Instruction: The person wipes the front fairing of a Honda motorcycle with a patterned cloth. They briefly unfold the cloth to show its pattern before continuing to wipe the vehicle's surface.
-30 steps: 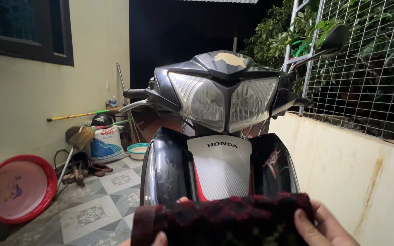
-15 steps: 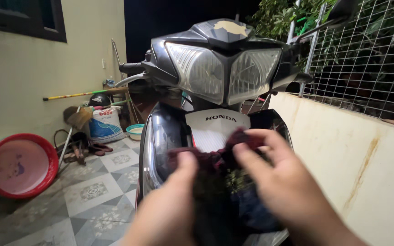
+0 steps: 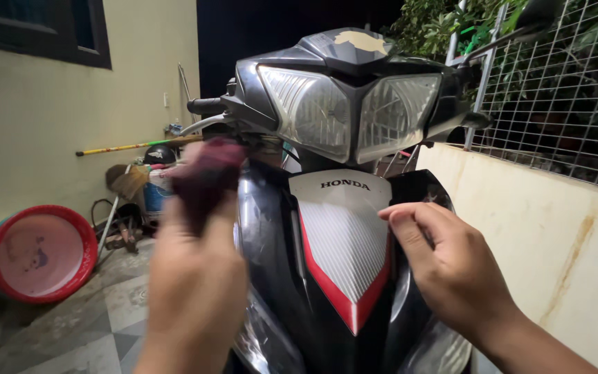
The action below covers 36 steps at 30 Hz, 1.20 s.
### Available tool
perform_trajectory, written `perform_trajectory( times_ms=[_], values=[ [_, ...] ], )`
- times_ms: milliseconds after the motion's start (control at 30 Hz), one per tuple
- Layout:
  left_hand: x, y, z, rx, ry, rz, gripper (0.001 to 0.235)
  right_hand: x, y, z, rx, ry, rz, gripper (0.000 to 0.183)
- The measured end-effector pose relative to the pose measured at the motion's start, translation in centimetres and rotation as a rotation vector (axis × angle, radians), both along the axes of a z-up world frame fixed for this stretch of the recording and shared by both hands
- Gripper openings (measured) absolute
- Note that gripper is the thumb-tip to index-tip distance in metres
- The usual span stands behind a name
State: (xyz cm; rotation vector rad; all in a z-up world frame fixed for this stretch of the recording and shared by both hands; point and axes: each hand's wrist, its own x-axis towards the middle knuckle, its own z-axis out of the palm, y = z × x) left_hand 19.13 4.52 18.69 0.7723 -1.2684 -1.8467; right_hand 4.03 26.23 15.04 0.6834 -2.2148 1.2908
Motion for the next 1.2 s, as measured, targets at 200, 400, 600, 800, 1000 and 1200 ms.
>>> perform_trajectory(
  times_ms=[200,400,600,800,1000,1200],
  values=[
    [-11.8,-5.5,-19.0,-1.748,-0.334,0.127,0.102,-7.7,-0.8,-5.6,0.342,0.434,-0.046,0.042],
    [-12.9,-6.3,-18.8,-1.891,-0.199,0.683,0.132,-8.3,-0.9,-7.1,0.389,0.388,-0.168,0.056],
    [-14.8,-8.8,-6.6,-1.329,-0.575,-0.216,0.084,-8.4,-1.3,-7.5,0.368,0.323,-0.241,0.061],
    [-14.2,-6.5,-17.5,-1.701,-0.303,0.2,0.088,-8.7,-1.1,-8.0,0.329,0.476,-0.253,0.055],
    [-13.8,-4.6,-19.8,-1.662,-0.254,0.766,0.057,-8.8,-1.4,-8.2,0.363,0.513,-0.261,0.056],
    [-14.6,-7.9,-8.5,-1.435,-0.559,-0.129,0.077,-8.6,-1.5,-7.9,0.341,0.525,-0.256,0.055]
  ],
)
